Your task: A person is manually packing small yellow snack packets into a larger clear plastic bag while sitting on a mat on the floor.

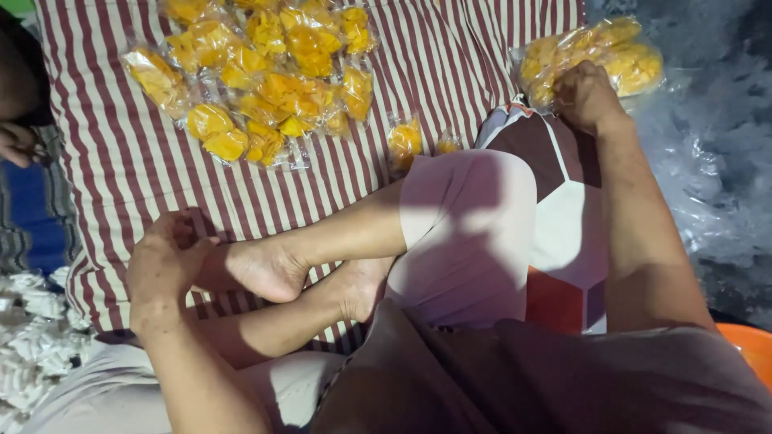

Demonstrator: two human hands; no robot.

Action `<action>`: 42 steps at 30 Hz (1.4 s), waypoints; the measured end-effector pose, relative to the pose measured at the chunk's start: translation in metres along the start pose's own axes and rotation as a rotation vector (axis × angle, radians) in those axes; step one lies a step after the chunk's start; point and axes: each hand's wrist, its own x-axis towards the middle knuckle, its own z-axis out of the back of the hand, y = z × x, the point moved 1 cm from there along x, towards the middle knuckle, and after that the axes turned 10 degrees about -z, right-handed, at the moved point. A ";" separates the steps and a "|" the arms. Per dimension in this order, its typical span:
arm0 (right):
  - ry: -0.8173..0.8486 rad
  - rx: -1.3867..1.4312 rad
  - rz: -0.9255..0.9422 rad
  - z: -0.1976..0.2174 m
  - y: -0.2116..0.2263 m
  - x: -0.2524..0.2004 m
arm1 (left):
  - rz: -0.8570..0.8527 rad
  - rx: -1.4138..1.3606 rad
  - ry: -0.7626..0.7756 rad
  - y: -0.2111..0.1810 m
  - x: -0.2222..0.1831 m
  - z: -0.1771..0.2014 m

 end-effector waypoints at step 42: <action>-0.322 0.063 0.177 0.109 -0.020 -0.087 | 0.048 0.052 0.022 -0.015 -0.003 0.007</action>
